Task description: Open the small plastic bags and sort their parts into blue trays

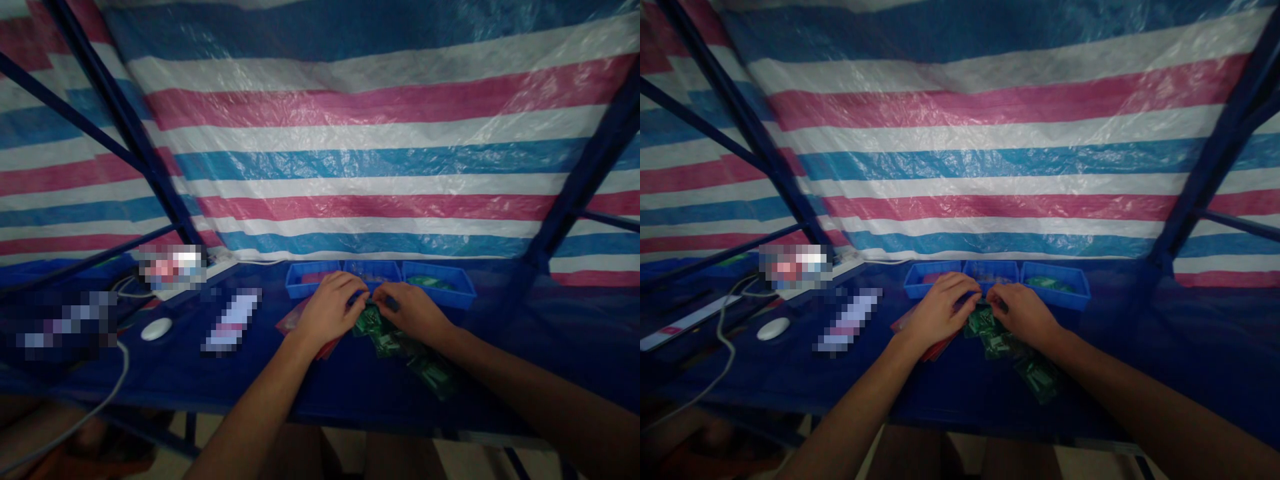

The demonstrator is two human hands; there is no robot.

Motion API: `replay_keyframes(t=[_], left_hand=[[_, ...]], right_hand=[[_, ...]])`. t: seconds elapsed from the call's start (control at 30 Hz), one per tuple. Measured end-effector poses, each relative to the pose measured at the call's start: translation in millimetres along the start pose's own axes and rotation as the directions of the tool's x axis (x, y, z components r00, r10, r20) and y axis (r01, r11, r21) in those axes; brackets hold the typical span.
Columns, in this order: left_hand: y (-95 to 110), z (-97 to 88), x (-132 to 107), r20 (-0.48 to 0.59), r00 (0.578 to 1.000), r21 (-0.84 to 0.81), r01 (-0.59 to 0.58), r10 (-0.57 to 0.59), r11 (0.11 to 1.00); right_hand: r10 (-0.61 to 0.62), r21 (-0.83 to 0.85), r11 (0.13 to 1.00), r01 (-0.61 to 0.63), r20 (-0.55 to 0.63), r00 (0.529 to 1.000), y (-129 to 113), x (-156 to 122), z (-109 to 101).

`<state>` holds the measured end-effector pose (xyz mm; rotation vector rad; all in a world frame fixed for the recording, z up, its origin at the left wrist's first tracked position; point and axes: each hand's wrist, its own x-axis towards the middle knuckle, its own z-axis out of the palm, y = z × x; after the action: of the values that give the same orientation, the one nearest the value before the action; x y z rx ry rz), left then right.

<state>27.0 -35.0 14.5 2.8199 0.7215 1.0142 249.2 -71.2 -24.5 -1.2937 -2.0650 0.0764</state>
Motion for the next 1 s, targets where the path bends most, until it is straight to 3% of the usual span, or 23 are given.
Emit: replay_keyframes(t=[0.13, 0.2, 0.37, 0.5, 0.8, 0.87, 1.0], left_hand=[[-0.5, 6.3, -2.7, -0.005, 0.999, -0.077, 0.033, -0.033, 0.997], [-0.8, 7.3, -2.6, -0.009, 0.997, -0.131, 0.073, -0.075, 0.989], [2.9, 5.0, 0.8, -0.073, 0.985, -0.261, 0.133, -0.157, 0.956], [6.6, 4.6, 0.9, -0.106, 0.968, -0.337, 0.178, -0.226, 0.924], [4.4, 13.5, 2.0, -0.159, 0.951, -0.403, 0.184, -0.266, 0.896], [4.6, 12.2, 1.5, -0.182, 0.953, -0.371, 0.16, -0.241, 0.915], [6.1, 7.0, -0.4, -0.221, 0.974, -0.175, 0.002, -0.041, 0.985]], right_hand=[[0.083, 0.233, 0.972, -0.039, -0.185, 0.979, -4.6, 0.3, -6.2], [0.136, 0.363, 0.931, -0.049, -0.217, 0.967, -7.1, 0.1, -7.7], [0.178, 0.62, 0.782, -0.061, -0.129, 0.975, -10.6, -1.0, -3.3], [0.218, 0.722, 0.679, -0.132, -0.026, 0.975, -9.9, -1.5, 0.0], [0.402, 0.841, 0.511, -0.178, -0.051, 0.914, -5.8, 2.4, -2.2], [0.409, 0.862, 0.472, -0.186, -0.028, 0.912, -6.3, 3.0, -2.9], [0.408, 0.893, 0.413, -0.179, -0.005, 0.913, -8.4, 3.3, -5.1]])
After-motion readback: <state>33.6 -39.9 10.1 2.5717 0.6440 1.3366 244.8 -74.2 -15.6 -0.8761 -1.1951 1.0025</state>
